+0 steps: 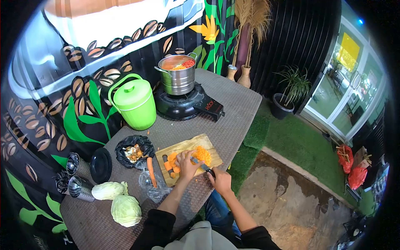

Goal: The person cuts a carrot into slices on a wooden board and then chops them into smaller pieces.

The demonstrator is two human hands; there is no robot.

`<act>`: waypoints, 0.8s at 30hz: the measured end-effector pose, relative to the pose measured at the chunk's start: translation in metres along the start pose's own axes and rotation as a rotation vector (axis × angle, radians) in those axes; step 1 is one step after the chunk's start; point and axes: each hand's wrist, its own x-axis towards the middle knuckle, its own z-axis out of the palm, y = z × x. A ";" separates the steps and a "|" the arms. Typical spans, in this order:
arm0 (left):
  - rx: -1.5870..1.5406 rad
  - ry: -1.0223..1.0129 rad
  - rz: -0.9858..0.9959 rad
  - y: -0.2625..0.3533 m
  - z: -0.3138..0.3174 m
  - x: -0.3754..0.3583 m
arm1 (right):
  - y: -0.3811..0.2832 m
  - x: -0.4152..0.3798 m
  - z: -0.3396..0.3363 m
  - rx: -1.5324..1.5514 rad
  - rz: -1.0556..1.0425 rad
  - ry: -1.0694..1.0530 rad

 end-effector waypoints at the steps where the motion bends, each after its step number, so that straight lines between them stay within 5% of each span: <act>1: -0.006 -0.008 0.019 -0.001 0.003 0.006 | 0.001 -0.001 -0.002 0.002 0.000 0.023; 8: 0.001 -0.014 0.026 -0.010 0.020 0.044 | 0.013 -0.010 -0.002 0.009 0.027 0.074; 14: -0.034 -0.112 0.141 -0.016 0.010 0.063 | 0.018 -0.016 -0.004 0.105 0.304 0.004; 17: -0.131 -0.251 0.210 -0.021 -0.008 0.060 | 0.018 -0.019 0.003 0.227 0.378 0.084; 19: -0.489 -0.443 0.266 -0.032 -0.013 0.055 | 0.014 -0.019 0.003 0.272 0.448 0.057; 24: -0.201 -0.661 0.456 -0.048 -0.019 0.046 | 0.008 -0.019 0.015 0.308 0.434 0.100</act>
